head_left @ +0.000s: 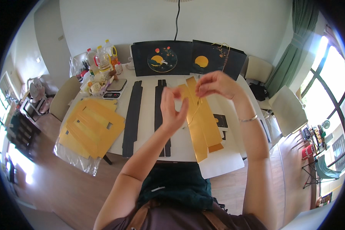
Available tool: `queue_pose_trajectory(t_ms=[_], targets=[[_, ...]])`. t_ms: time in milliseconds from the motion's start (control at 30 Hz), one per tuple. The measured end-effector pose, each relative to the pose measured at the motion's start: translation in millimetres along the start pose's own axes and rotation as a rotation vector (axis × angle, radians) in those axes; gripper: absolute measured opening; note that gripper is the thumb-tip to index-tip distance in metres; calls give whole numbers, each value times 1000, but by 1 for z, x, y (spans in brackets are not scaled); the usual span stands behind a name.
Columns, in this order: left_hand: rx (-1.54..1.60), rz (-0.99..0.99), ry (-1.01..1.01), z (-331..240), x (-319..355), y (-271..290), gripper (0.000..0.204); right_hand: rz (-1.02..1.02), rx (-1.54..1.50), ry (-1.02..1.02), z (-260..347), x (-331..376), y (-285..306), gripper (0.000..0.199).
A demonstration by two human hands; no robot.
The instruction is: The person removes flat-packed cardboard gift bags and boxes from plastic sleeves and then unfolds the bags, inserting gold-colored string handles through pre-punched holes and knotting them by hand.
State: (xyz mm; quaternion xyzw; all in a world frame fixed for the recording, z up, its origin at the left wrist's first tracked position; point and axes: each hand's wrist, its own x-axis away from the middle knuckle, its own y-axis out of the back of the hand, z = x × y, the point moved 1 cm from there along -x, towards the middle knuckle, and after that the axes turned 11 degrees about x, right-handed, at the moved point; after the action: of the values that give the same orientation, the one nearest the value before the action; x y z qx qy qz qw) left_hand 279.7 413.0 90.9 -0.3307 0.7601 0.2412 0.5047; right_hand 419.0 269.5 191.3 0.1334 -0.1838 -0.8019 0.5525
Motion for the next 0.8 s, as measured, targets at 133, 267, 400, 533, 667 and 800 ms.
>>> queue_pose_trajectory(t_ms=[133, 267, 400, 533, 667, 800], targets=[[444, 60, 324, 46, -16, -19, 31, 130, -195, -43, -15, -28, -30, 12], [829, 338, 1071, 55, -10, -10, 44, 43, -186, -88, -44, -70, -19, 13], [577, 276, 1106, 103, -1, -14, 38, -94, -142, -248, -80, -109, -12, 14], [520, 200, 1239, 143, -1, -16, 34, -149, -485, -241, -119, -141, -13, 21], [317, 165, 1162, 182, -6, -26, 36, 2, -502, -260, -132, -175, -16, 20], [103, 342, 1006, 232, 0, -36, 33, 9, -36, -461, -124, -216, -1, 18]])
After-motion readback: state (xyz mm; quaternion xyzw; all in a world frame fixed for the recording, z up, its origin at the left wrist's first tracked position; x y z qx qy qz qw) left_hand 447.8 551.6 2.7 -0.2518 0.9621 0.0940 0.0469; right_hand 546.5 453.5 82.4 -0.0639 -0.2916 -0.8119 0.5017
